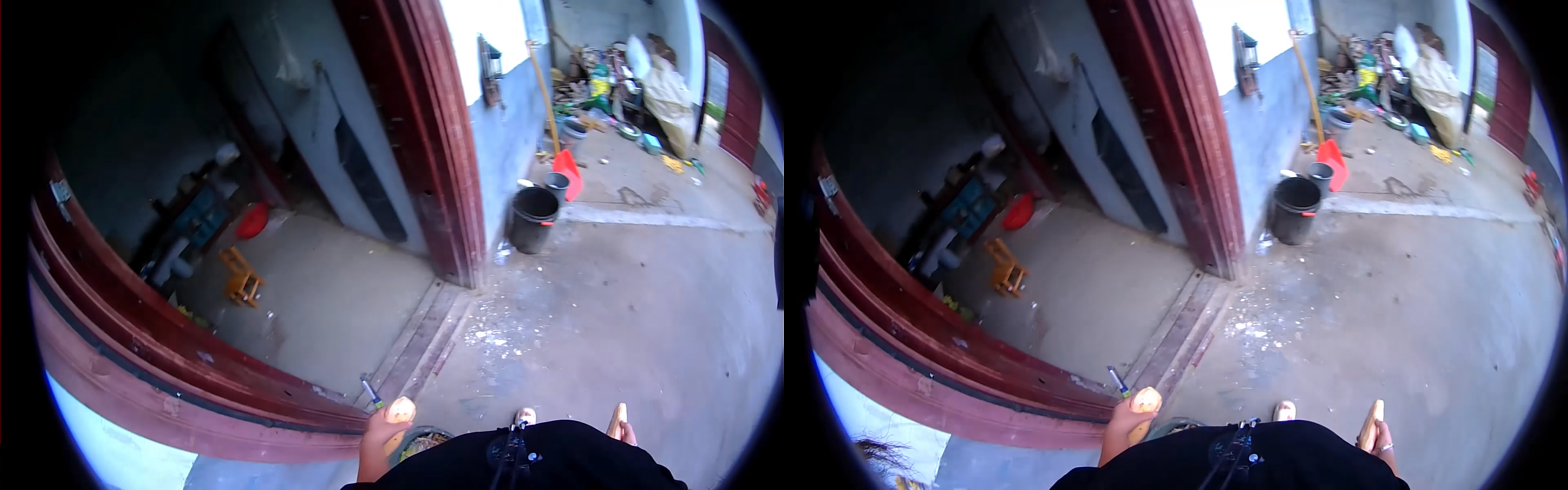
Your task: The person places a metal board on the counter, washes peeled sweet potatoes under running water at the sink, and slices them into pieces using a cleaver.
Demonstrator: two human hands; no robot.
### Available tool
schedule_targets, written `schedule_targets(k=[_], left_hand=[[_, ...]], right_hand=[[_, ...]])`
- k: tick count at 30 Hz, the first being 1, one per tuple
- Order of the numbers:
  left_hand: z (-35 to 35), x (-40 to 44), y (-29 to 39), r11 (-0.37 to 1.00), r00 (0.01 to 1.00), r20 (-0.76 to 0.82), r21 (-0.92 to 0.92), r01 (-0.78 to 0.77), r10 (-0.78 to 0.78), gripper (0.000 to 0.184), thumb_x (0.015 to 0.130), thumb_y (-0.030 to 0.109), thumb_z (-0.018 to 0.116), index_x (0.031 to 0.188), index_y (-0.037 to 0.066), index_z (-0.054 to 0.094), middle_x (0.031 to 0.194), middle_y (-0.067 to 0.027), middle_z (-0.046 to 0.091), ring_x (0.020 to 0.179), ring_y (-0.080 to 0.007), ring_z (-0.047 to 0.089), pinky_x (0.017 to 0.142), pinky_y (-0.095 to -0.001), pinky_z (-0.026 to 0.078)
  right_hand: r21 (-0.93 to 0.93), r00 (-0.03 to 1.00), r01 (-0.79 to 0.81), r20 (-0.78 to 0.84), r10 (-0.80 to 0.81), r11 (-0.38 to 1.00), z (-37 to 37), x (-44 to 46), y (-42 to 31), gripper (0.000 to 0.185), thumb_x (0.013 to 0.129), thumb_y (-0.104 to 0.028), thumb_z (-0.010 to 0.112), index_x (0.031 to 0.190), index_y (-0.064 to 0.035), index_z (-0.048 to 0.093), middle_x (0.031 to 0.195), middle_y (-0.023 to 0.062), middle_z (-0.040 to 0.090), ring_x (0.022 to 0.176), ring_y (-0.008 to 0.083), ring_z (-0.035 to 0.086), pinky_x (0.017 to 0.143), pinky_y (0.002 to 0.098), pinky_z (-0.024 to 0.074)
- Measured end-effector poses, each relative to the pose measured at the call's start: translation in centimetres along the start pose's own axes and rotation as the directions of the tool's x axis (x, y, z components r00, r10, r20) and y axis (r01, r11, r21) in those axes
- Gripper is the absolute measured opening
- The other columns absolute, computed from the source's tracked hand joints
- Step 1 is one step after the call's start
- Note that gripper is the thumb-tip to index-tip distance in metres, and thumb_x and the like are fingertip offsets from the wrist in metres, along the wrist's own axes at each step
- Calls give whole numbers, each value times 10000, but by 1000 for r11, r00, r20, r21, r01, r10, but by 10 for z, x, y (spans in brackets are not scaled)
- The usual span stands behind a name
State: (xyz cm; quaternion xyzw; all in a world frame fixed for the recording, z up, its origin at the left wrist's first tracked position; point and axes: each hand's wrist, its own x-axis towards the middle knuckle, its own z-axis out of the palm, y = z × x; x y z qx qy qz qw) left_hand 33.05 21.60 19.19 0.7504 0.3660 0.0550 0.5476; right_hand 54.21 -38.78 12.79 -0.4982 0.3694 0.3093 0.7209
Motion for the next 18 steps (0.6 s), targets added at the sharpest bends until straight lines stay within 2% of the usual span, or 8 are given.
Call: schedule_targets(k=[2,5,9,11,14,15,18], left_hand=[[6,5,14,999,997,-77,-46,4,-7,566,552,226,835,1037,37,613,944,-80,654,838,-177,626,760,-308,486],[12,10,25,987,981,-169,116,114,-94,598,533,307,836,1016,30,616,922,-102,652,818,-200,629,745,-318,486],[22,9,42,969,945,-293,146,197,-148,591,529,284,842,1014,31,617,929,-91,654,835,-188,630,762,-318,485],[27,12,50,982,933,-307,-32,188,-189,582,538,245,843,1028,30,614,943,-71,653,844,-166,623,781,-308,483],[39,6,107,970,899,-365,-116,214,-242,573,559,205,835,1054,28,606,953,-54,649,848,-145,614,794,-292,480],[41,8,102,982,913,-362,-82,170,-189,565,583,192,822,1074,24,597,958,-55,646,844,-140,609,790,-280,480],[49,6,94,954,855,-423,-153,259,-300,559,587,191,820,1073,24,600,964,-57,645,857,-141,608,795,-281,478]], right_hand=[[-47,1000,-26,16,27,999,1,48,-13,549,734,-518,509,952,-13,507,715,161,543,620,312,539,544,429,467],[-190,994,-104,25,111,976,33,108,-47,556,732,-522,511,958,-14,507,717,162,544,622,312,540,543,430,467],[-370,979,-160,59,195,915,83,177,-104,564,728,-527,513,966,-15,508,720,162,546,625,312,542,542,430,468],[-450,973,-153,86,214,880,110,208,-138,569,727,-529,514,971,-16,508,721,162,547,626,312,543,542,430,468],[-551,964,-112,141,224,827,159,254,-184,575,724,-533,515,977,-16,508,723,162,548,628,312,545,541,430,469],[-567,957,-102,169,236,817,183,272,-193,578,723,-534,516,979,-17,508,724,162,549,629,312,546,541,431,469],[-561,939,-83,233,253,824,266,309,-210,635,716,-556,527,1040,-11,494,726,155,549,617,302,553,536,426,468]])
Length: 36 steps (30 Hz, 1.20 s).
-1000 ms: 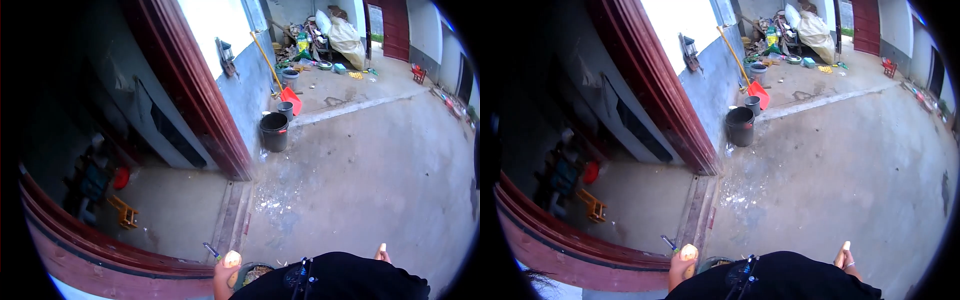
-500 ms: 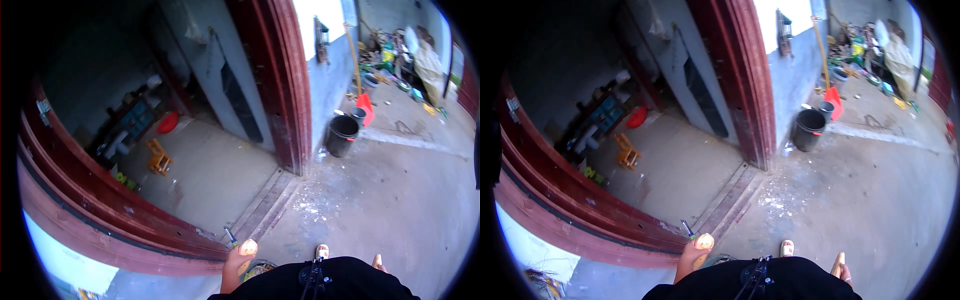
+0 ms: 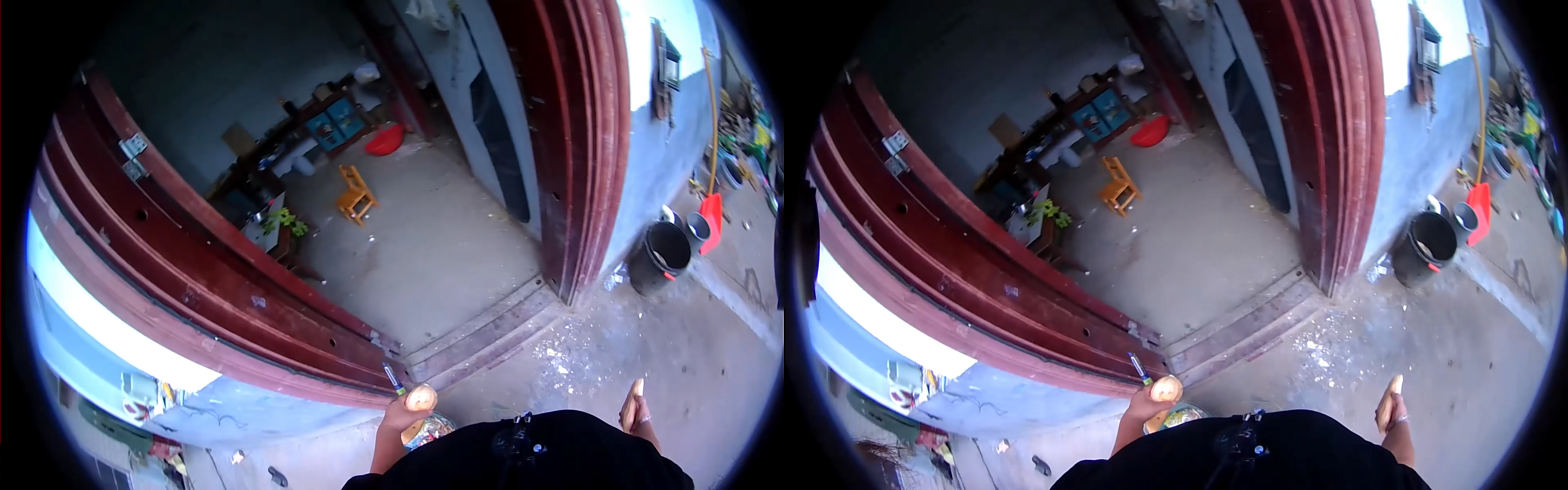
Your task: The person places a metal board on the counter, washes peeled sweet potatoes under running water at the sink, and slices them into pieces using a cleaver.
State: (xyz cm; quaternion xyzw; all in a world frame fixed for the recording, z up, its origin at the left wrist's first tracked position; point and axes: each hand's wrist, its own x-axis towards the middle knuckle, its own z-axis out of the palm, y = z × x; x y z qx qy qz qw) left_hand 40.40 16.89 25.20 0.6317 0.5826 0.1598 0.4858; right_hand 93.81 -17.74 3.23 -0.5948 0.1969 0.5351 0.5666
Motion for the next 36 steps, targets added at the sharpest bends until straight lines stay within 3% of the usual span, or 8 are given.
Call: schedule_targets(k=[6,15,19,20,24,32,34,36], left_hand=[[-18,-2,-14,988,988,-132,125,94,-77,578,561,230,815,1058,18,612,951,-73,648,867,-165,621,805,-289,479],[-41,101,-78,951,993,-34,-296,95,-109,592,565,241,815,1087,66,597,994,-40,638,898,-150,606,818,-306,480],[-79,161,-8,971,979,21,-119,206,-205,613,584,207,799,1130,57,564,990,-29,632,898,-151,600,819,-307,478],[-83,192,-40,880,984,152,-475,-13,97,585,589,237,794,1102,52,582,976,-35,641,876,-152,607,802,-302,483],[-116,230,71,996,995,-77,52,72,-68,487,609,221,801,1035,62,625,946,-39,656,846,-137,613,788,-278,482],[-132,309,61,981,993,6,-152,121,-122,528,621,189,793,1093,59,596,973,-36,643,873,-137,598,813,-281,471],[-134,355,-32,991,991,-29,-55,126,-127,516,629,188,779,1092,56,593,963,-40,644,880,-147,603,810,-291,477],[-141,355,29,908,998,63,-418,36,-11,440,652,146,760,1052,50,604,947,-43,646,878,-142,614,769,-312,501]], right_hand=[[-175,993,27,121,-6,984,138,58,-52,602,706,-499,620,1026,3,532,817,148,583,704,304,572,618,407,492],[-628,973,50,207,105,777,320,156,-44,548,719,-461,638,1023,-9,575,900,144,619,750,278,589,725,381,481],[-623,978,10,168,121,782,359,157,-75,533,717,-444,643,1021,-12,577,879,137,623,743,271,591,720,375,482],[-608,980,-18,145,134,794,356,153,-83,529,717,-440,645,1021,-12,577,874,136,624,741,269,592,719,373,482],[-507,977,-126,88,196,853,343,133,-117,513,715,-422,650,1019,-15,580,854,130,627,734,262,594,714,367,482],[-485,978,-170,23,207,858,392,150,-148,474,712,-415,654,990,-34,607,846,114,633,742,250,598,715,351,479],[-499,979,-164,26,204,851,412,171,-157,462,715,-404,653,992,-37,607,844,114,633,738,252,598,717,353,480],[-521,979,-152,38,201,840,439,195,-170,450,717,-393,652,994,-41,607,842,114,634,735,255,598,719,355,481]])
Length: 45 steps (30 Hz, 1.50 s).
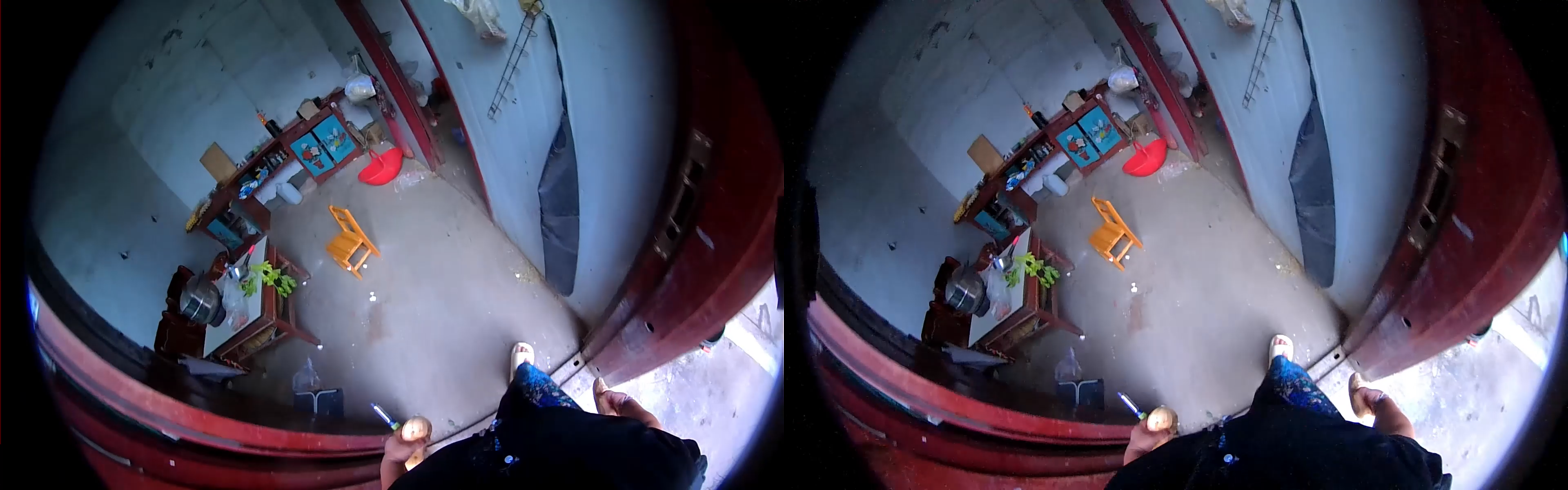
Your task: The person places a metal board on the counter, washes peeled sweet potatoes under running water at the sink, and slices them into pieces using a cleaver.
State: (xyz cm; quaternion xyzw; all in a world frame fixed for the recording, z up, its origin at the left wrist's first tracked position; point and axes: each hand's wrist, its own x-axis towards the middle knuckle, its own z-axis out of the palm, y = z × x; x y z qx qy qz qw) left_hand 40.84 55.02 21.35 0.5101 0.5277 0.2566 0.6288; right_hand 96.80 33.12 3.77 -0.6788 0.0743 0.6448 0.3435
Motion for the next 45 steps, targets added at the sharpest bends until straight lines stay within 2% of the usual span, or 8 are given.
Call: schedule_targets(k=[2,4,9,17,22,31,39,45], left_hand=[[-8,29,-7,996,995,-91,77,50,-43,391,668,120,756,1024,51,610,915,-33,644,825,-132,617,734,-290,506],[-13,61,2,978,990,-113,179,102,-82,381,672,113,757,1018,51,612,904,-29,642,805,-130,617,726,-280,506],[9,157,91,942,952,-242,231,243,-186,387,668,122,759,1019,50,612,906,-31,643,806,-132,618,726,-282,506],[25,247,206,927,951,-249,276,252,-184,398,662,137,762,1020,49,613,907,-36,644,808,-136,619,728,-285,505],[12,271,241,925,949,-258,282,254,-181,405,659,146,764,1021,48,613,908,-38,645,809,-138,619,728,-287,505],[-53,323,256,925,926,-318,247,289,-205,418,652,162,767,1023,47,614,910,-43,647,811,-142,620,730,-291,504],[-133,443,280,931,949,-256,265,250,-182,430,646,177,770,1025,46,615,912,-47,648,813,-146,621,731,-294,503],[-165,547,335,921,975,-174,342,189,-135,439,642,188,773,1026,45,615,913,-50,649,814,-148,622,732,-296,502]], right_hand=[[-42,1000,13,5,-13,999,18,28,-34,439,720,-382,651,995,-44,607,841,115,634,732,257,597,720,357,482],[-91,999,29,23,-27,995,44,62,-78,427,723,-372,649,997,-47,607,839,115,634,729,259,597,722,359,483],[-254,996,69,70,-53,965,110,116,-202,399,729,-344,646,1001,-56,606,835,116,635,721,265,597,726,364,485],[-408,979,201,119,-167,890,172,144,-352,356,739,-301,641,1007,-69,606,828,117,637,709,273,596,733,372,488],[-394,977,203,150,-155,896,197,128,-396,354,742,-310,642,999,-68,613,829,113,639,716,264,598,733,366,486],[-387,982,169,148,-120,906,240,142,-443,353,746,-326,644,985,-66,626,832,105,643,729,246,602,733,355,483],[-330,990,139,75,-120,934,288,151,-520,353,750,-340,645,973,-65,638,835,98,647,741,230,605,733,345,481],[-261,990,144,46,-136,955,340,153,-567,355,753,-350,647,964,-64,647,836,92,650,750,218,607,733,338,479]])
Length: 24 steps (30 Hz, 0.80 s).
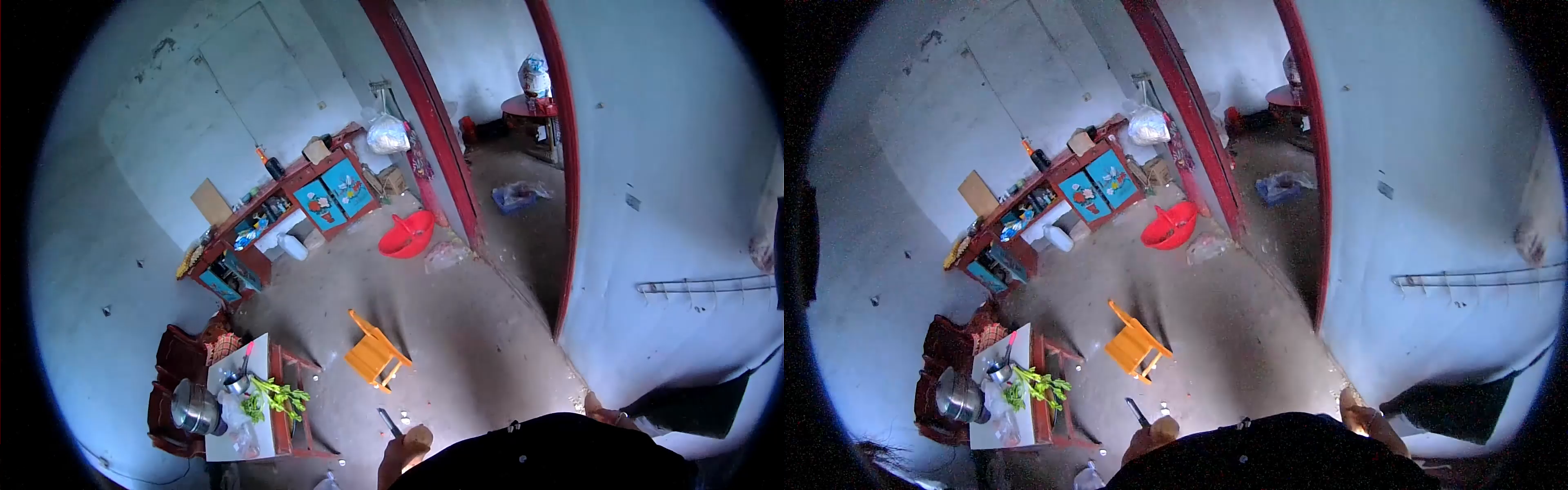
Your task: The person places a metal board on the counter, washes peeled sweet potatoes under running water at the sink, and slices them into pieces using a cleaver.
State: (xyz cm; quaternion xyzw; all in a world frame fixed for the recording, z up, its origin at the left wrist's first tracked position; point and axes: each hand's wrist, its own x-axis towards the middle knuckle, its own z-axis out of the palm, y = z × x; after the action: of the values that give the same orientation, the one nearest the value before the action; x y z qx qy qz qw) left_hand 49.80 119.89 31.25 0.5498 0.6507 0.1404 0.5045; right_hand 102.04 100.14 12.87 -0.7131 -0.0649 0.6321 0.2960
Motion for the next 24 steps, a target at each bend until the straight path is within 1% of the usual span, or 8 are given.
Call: schedule_targets(k=[6,10,14,18,21,22,23,24], left_hand=[[-19,59,46,999,999,30,-3,-43,43,449,638,199,775,1027,44,616,915,-53,650,815,-151,623,733,-298,502],[-23,100,62,999,999,18,-6,-32,32,455,635,206,776,1028,44,616,916,-55,651,816,-153,624,734,-300,502],[-30,153,91,1000,1000,8,6,-7,7,461,632,214,778,1029,43,616,917,-58,651,817,-155,624,734,-301,501],[-38,211,141,1000,1000,3,23,19,-19,468,629,221,780,1030,43,617,917,-60,652,818,-156,625,735,-303,501],[-42,239,162,999,1000,-6,19,26,-26,473,627,226,781,1030,42,617,918,-61,652,818,-158,625,735,-304,501],[-44,249,173,1000,1000,1,18,25,-25,475,626,228,781,1030,42,617,918,-62,653,819,-158,625,735,-304,501],[-45,256,177,999,1000,2,12,30,-30,476,625,230,781,1031,42,617,919,-62,653,819,-159,625,736,-305,500],[-47,265,182,999,999,3,7,34,-34,478,625,232,782,1031,42,617,919,-63,653,819,-159,625,736,-305,500]], right_hand=[[28,1000,-22,1,22,999,28,27,-46,357,756,-361,648,954,-63,656,838,87,653,759,206,610,733,330,477],[25,999,-43,10,43,999,36,65,-76,359,758,-368,649,948,-63,661,839,84,655,765,198,611,733,326,475],[15,999,-51,16,50,999,41,102,-119,362,760,-375,649,942,-62,667,841,80,657,771,191,613,733,321,474],[-3,999,-44,11,44,999,35,139,-180,365,762,-382,650,935,-61,673,842,77,659,777,183,615,733,316,473],[-85,999,45,12,-45,995,25,174,-222,367,764,-387,651,931,-61,677,843,74,661,782,177,616,733,312,472],[-130,991,130,22,-128,983,19,186,-238,368,764,-389,651,929,-61,679,843,73,661,783,175,616,733,311,471],[-187,967,256,47,-251,949,16,198,-258,369,765,-390,651,928,-60,680,843,72,661,785,173,617,733,310,471],[-252,923,382,68,-378,889,15,212,-277,370,765,-392,651,926,-60,682,844,71,662,786,171,617,733,308,471]])
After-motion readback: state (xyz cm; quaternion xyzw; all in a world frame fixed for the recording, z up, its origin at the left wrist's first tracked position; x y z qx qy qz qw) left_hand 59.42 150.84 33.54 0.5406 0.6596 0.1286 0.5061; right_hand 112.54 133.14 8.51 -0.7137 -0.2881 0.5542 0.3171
